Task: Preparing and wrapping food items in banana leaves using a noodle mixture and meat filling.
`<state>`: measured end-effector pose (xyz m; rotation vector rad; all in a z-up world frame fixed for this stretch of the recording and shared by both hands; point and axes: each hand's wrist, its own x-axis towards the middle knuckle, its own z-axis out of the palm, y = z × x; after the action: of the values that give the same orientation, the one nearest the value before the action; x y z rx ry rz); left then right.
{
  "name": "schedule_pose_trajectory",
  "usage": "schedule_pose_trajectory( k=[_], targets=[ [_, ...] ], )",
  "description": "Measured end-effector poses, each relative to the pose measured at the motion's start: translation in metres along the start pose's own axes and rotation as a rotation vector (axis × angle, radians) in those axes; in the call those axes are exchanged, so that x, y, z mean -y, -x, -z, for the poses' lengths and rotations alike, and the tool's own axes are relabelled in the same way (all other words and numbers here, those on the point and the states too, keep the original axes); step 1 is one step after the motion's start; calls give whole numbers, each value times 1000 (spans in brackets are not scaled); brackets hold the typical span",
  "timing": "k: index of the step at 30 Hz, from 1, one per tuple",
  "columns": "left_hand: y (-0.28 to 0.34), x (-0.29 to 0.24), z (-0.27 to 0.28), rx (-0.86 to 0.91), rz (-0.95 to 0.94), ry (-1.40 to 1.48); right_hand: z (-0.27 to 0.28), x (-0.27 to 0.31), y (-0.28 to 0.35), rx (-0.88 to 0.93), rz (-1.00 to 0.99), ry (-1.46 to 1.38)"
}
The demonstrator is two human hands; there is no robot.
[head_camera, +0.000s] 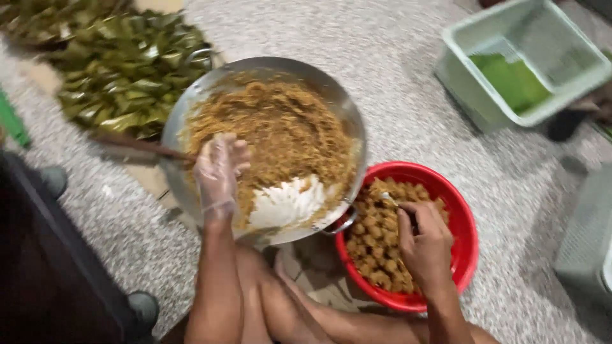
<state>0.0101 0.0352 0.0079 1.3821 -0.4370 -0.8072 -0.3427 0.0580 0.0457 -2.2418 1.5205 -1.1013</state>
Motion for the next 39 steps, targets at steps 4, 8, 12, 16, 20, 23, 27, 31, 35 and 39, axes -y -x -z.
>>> schedule_pose_trajectory(
  k=[4,8,12,16,20,23,27,31,35,39],
  targets=[
    [-7,-17,23,-149,-13,152,-57,42,-41,149,157,24],
    [-13,-18,22,-54,34,266,-151,16,-70,457,357,264],
    [-23,-9,25,48,34,197,-230,-45,-82,794,343,637],
    [-22,3,15,150,77,150,-253,-65,-69,828,381,718],
    [-17,-8,14,215,97,50,-276,-76,-43,717,392,759],
    [-12,-21,18,219,88,73,-285,-66,-28,747,392,693],
    [-12,-29,26,206,85,75,-256,6,-28,843,413,536],
    [-7,-39,26,192,101,79,-276,-11,-11,932,399,426],
    [-9,-36,27,194,110,104,-267,-2,-11,1037,376,336],
    [-12,-29,27,200,89,88,-254,2,-24,1167,81,77]
  ],
)
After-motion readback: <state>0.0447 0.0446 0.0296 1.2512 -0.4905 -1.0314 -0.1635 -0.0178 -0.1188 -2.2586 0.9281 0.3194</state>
